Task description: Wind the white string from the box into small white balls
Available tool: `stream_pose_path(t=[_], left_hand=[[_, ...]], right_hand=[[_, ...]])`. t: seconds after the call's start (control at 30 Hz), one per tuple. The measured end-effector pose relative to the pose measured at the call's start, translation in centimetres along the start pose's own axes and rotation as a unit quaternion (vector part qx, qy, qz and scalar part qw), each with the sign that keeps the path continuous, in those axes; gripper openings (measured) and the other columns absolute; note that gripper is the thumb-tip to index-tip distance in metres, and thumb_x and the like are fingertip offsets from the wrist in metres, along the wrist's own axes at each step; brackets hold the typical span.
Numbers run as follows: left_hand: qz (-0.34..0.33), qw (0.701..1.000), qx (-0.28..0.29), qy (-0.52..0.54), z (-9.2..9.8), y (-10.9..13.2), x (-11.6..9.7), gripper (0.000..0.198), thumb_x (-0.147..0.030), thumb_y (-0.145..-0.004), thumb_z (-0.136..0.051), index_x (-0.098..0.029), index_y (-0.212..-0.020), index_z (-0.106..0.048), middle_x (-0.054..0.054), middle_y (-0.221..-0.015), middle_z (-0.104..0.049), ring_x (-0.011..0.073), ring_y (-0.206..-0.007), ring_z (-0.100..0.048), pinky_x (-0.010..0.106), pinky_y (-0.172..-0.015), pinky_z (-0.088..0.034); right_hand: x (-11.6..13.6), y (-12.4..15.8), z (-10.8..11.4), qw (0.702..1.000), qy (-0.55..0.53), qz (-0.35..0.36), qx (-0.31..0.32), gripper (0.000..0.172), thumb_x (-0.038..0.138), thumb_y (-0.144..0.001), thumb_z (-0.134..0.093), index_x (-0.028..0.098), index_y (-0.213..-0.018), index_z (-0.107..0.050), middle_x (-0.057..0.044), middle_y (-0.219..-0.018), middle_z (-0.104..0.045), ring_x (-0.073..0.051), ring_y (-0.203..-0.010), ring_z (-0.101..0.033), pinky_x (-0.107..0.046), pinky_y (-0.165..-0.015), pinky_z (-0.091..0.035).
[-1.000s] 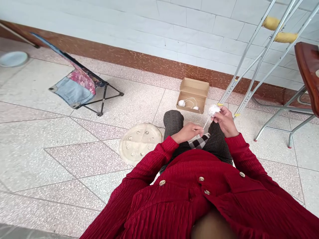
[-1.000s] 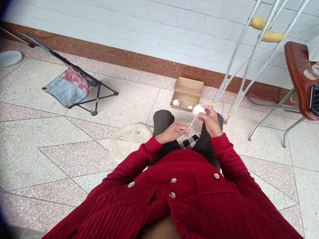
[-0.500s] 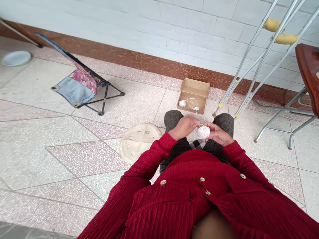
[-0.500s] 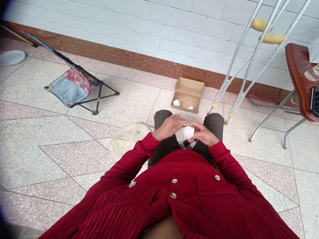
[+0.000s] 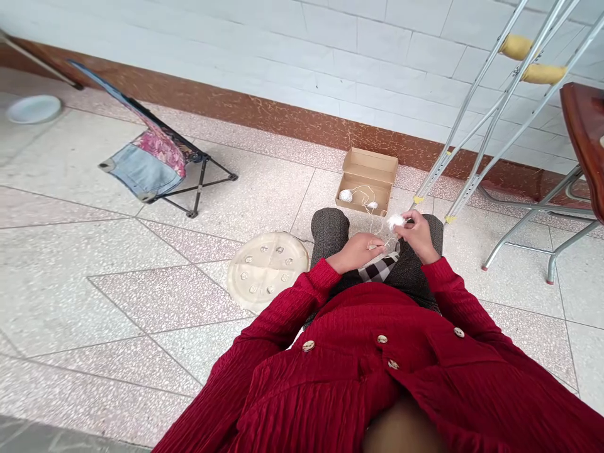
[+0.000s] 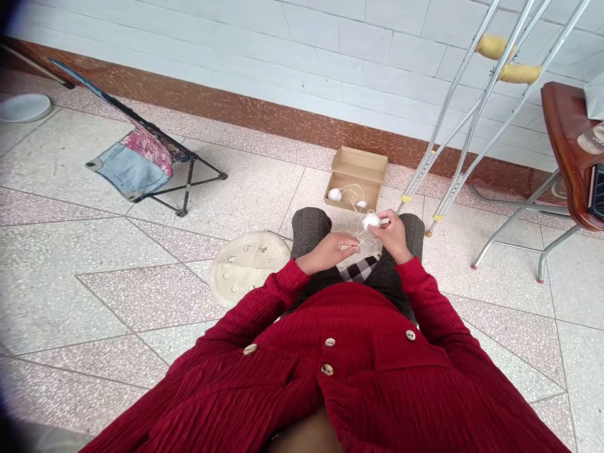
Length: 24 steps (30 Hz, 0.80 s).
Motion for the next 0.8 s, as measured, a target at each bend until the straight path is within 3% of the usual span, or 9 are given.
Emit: stream_pose_path(t=[0.1, 0.17, 0.27, 0.37, 0.6, 0.8], left_hand=[[-0.035, 0.998, -0.003, -0.058, 0.7, 0.3, 0.5, 0.033, -0.034, -0.095, -0.051, -0.016, -0.074, -0.069, 0.003, -0.079, -0.069, 0.0155, -0.08, -0.062, 0.028, -0.085, -0.046], [-0.036, 0.994, -0.004, -0.107, 1.3, 0.5, 0.9, 0.029, -0.031, -0.094, -0.052, -0.017, -0.076, -0.07, 0.004, -0.082, -0.071, 0.0164, -0.083, -0.064, 0.032, -0.094, -0.043], [-0.057, 0.986, -0.003, -0.156, 2.1, 0.6, 0.5, 0.026, -0.029, -0.096, -0.051, -0.018, -0.081, -0.07, 0.003, -0.088, -0.072, 0.0168, -0.09, -0.065, 0.039, -0.108, -0.034], [-0.097, 0.986, 0.004, -0.134, 2.2, 0.3, -0.7, 0.03, -0.032, -0.1, -0.047, -0.019, -0.086, -0.07, 0.003, -0.091, -0.072, 0.0158, -0.093, -0.065, 0.04, -0.111, -0.031], [-0.057, 0.996, -0.054, -0.031, 2.4, -0.5, -0.7, 0.041, -0.042, -0.101, -0.043, -0.015, -0.088, -0.07, 0.006, -0.088, -0.071, 0.0177, -0.088, -0.064, 0.03, -0.085, -0.047], [-0.077, 0.981, -0.071, -0.166, 2.6, -0.6, -0.9, 0.032, -0.03, -0.101, -0.041, -0.019, -0.093, -0.07, 0.005, -0.098, -0.072, 0.0178, -0.097, -0.064, 0.041, -0.111, -0.033]], right_hand=[[-1.6, 1.0, -1.0, 0.993, 0.101, 0.03, 0.054, 0.03, 0.022, -0.059, -0.073, 0.02, -0.086, -0.059, 0.001, -0.086, -0.062, -0.009, -0.056, -0.049, -0.023, -0.05, -0.037], [-2.4, 1.8, -1.6, 0.989, 0.1, 0.006, 0.11, 0.03, 0.02, -0.057, -0.071, 0.019, -0.085, -0.06, 0.002, -0.081, -0.061, -0.008, -0.054, -0.047, -0.022, -0.049, -0.036], [-3.1, 3.5, -3.2, 0.957, 0.02, -0.102, 0.27, 0.032, 0.018, -0.06, -0.069, 0.018, -0.09, -0.059, 0.007, -0.061, -0.056, -0.009, -0.047, -0.048, -0.02, -0.045, -0.033], [-1.8, 5.2, -4.2, 0.905, -0.097, -0.15, 0.385, 0.033, 0.017, -0.064, -0.068, 0.017, -0.096, -0.059, 0.006, -0.06, -0.058, -0.009, -0.048, -0.052, -0.019, -0.044, -0.035], [0.7, 6.2, -3.7, 0.888, -0.25, -0.154, 0.353, 0.046, 0.02, -0.068, -0.072, 0.019, -0.11, -0.055, 0.003, -0.07, -0.064, -0.01, -0.052, -0.057, -0.019, -0.045, -0.04], [2.3, 6.6, -3.2, 0.889, -0.289, -0.136, 0.329, 0.07, 0.021, -0.068, -0.073, 0.027, -0.134, -0.051, 0.003, -0.079, -0.065, -0.011, -0.053, -0.056, -0.021, -0.045, -0.042]])
Point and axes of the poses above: each hand's wrist, its own y-axis away from the middle knuckle, its own z-axis out of the back of the hand, x = y × z, the point moved 7 cm from there along -y, towards the middle knuckle
